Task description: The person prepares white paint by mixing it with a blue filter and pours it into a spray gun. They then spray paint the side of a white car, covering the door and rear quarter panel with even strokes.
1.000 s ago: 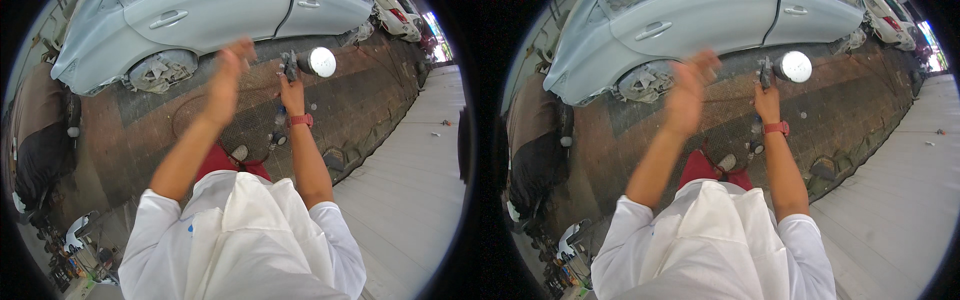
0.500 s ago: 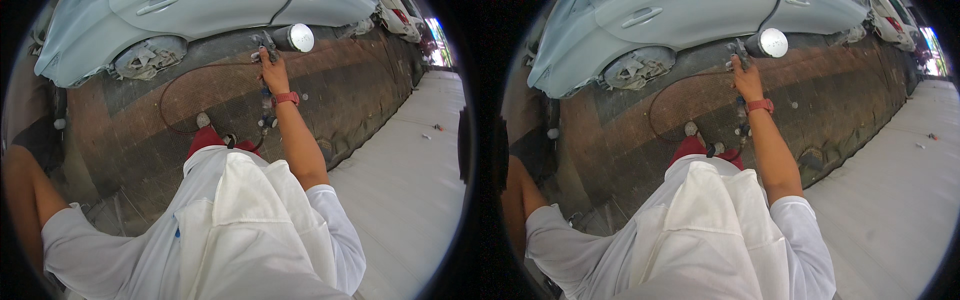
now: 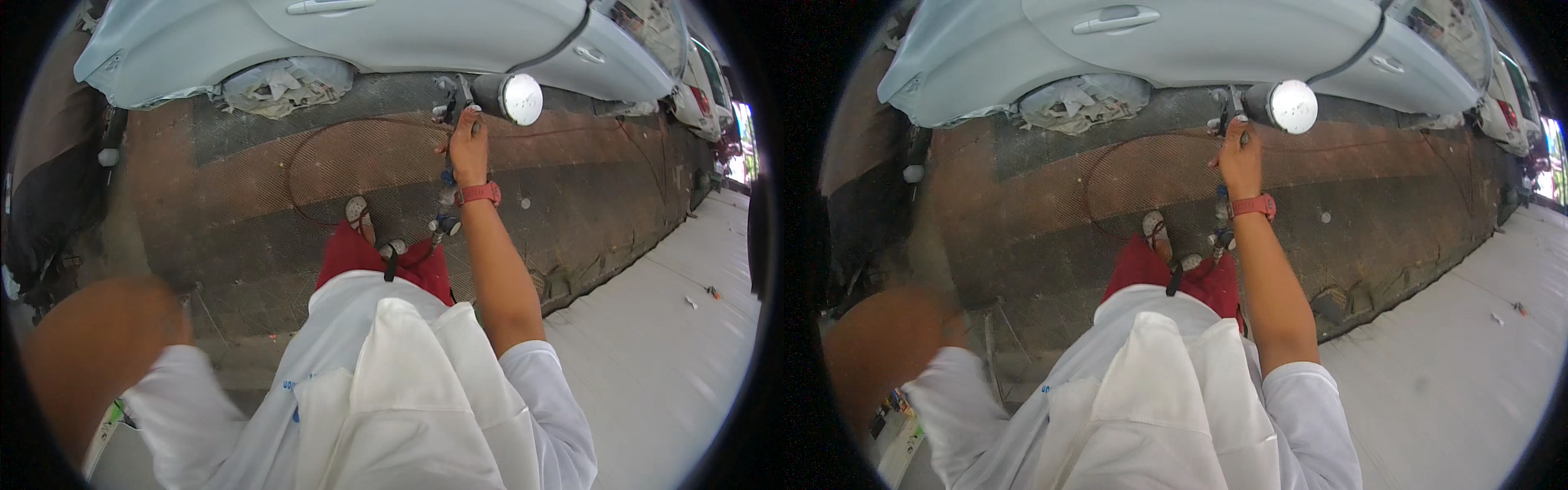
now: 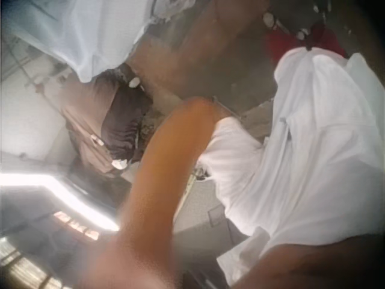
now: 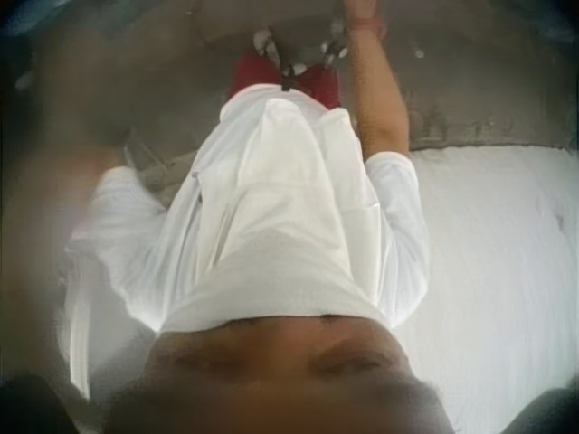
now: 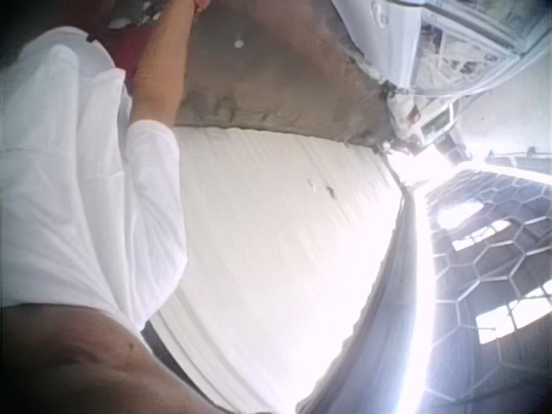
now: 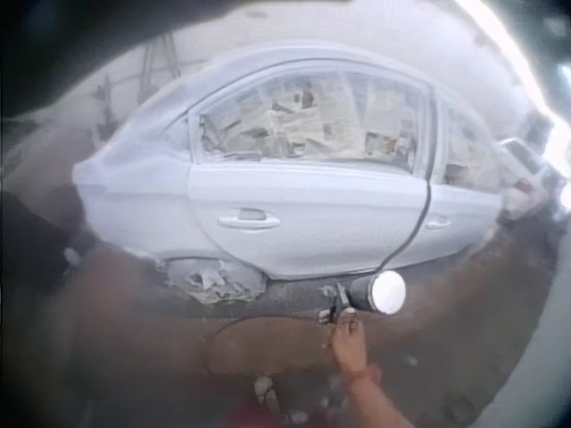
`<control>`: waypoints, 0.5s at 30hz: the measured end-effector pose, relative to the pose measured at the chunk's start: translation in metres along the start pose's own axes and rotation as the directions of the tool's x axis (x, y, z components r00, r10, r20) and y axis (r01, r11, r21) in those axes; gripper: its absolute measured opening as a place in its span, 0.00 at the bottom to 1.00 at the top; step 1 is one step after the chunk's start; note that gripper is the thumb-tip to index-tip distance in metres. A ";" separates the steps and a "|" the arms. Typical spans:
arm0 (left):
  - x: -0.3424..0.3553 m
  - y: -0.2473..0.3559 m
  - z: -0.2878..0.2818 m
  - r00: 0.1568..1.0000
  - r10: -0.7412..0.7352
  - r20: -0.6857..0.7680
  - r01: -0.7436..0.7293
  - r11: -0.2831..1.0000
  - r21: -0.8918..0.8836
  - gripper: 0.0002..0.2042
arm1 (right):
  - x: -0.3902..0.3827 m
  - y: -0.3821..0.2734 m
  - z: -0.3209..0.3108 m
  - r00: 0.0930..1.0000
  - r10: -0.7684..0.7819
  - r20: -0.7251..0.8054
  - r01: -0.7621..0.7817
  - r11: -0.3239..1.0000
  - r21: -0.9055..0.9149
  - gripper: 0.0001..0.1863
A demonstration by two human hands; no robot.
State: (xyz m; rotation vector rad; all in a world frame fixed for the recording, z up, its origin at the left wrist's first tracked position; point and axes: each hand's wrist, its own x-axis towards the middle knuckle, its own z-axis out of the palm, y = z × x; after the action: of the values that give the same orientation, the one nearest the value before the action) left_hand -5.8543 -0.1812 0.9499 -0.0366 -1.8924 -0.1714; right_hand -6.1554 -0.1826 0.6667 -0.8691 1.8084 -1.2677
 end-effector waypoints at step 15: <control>-0.504 0.129 0.211 -0.680 -0.432 0.592 0.730 -0.477 0.489 0.51 | 0.057 0.084 0.076 0.981 0.191 -0.039 -0.189 0.981 0.055 0.42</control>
State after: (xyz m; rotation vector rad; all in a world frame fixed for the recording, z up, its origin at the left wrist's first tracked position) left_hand -5.8754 0.0049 0.4211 1.8649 -1.7553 -2.3499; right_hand -6.1267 -0.2414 0.5579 -0.6285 1.8370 -1.2130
